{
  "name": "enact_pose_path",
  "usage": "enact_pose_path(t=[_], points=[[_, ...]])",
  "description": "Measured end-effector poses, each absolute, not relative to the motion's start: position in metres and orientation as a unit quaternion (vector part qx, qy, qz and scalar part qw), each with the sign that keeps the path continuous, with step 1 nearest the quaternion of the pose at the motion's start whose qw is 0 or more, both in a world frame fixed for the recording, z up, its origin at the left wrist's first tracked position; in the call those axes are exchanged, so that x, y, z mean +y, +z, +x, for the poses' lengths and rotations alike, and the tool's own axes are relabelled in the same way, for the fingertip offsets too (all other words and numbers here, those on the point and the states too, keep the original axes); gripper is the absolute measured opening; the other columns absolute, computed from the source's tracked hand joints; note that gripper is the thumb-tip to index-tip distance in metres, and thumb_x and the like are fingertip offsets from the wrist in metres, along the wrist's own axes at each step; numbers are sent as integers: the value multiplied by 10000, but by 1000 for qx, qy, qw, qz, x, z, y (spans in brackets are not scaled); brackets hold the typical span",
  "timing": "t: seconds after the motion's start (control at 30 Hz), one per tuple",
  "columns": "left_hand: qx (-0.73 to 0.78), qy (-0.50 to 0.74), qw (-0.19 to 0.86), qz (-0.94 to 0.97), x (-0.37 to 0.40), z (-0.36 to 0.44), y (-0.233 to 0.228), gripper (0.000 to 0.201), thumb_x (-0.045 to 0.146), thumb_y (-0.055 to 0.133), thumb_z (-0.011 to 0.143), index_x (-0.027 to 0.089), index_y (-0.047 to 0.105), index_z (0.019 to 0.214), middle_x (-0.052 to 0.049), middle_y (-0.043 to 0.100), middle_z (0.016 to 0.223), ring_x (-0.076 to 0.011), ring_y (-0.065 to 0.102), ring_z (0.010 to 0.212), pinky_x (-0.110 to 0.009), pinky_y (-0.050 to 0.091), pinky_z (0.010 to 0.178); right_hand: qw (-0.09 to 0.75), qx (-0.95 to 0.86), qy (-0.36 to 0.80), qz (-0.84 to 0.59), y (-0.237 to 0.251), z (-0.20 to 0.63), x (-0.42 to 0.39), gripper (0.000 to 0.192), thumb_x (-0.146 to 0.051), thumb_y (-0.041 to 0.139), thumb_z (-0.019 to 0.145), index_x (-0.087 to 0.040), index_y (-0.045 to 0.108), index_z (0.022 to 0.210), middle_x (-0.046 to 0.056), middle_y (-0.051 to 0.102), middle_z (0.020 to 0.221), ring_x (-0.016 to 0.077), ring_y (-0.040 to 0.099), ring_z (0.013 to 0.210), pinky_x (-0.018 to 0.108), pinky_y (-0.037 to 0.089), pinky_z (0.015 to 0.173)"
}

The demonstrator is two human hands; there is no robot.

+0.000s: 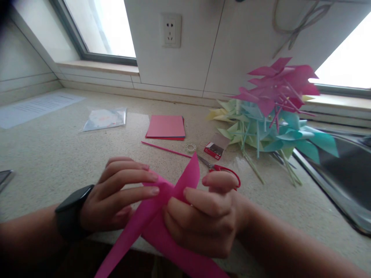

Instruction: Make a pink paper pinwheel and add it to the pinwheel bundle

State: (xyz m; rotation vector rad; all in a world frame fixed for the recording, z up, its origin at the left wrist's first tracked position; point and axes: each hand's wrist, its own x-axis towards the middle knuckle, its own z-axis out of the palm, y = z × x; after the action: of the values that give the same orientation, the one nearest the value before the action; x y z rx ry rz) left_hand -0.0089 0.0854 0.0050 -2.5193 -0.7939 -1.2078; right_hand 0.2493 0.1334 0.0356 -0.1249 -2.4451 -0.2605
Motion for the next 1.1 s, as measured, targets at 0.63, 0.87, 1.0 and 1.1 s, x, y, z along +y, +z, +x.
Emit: enact_pose_path(t=[0.63, 0.87, 1.0, 1.1], points=[[-253, -324, -121, -903, 102, -16, 16, 419, 169, 607, 876, 175, 592, 1295, -124, 718, 1086, -232, 654, 957, -397, 531, 876, 281, -936, -199, 66, 39, 246, 146, 252, -133, 569, 903, -309, 736, 832, -122, 762, 982, 125, 596, 825, 372, 439, 735], [-258, -316, -232, -883, 102, -18, 17, 345, 135, 609, 898, 170, 627, 1241, -127, 693, 1104, -215, 630, 1026, -370, 530, 928, 291, -935, -187, 80, 40, 244, 146, 245, -142, 561, 917, -293, 742, 847, -100, 763, 968, 122, 613, 774, 370, 423, 707], [-254, -326, -279, -867, 104, -18, 16, 353, 128, 630, 903, 182, 630, 1252, -129, 702, 1126, -217, 634, 1056, -386, 527, 953, 277, -940, -185, 72, 41, 245, 143, 247, -134, 563, 905, -297, 738, 843, -107, 761, 979, 119, 623, 798, 381, 433, 674], [-255, -334, -303, -855, 105, -19, 15, 363, 115, 645, 895, 195, 637, 1249, -122, 716, 1137, -220, 639, 1060, -398, 531, 948, 270, -939, -198, 76, 41, 245, 143, 266, -132, 546, 906, -304, 742, 855, -119, 764, 984, 117, 620, 808, 380, 444, 664]])
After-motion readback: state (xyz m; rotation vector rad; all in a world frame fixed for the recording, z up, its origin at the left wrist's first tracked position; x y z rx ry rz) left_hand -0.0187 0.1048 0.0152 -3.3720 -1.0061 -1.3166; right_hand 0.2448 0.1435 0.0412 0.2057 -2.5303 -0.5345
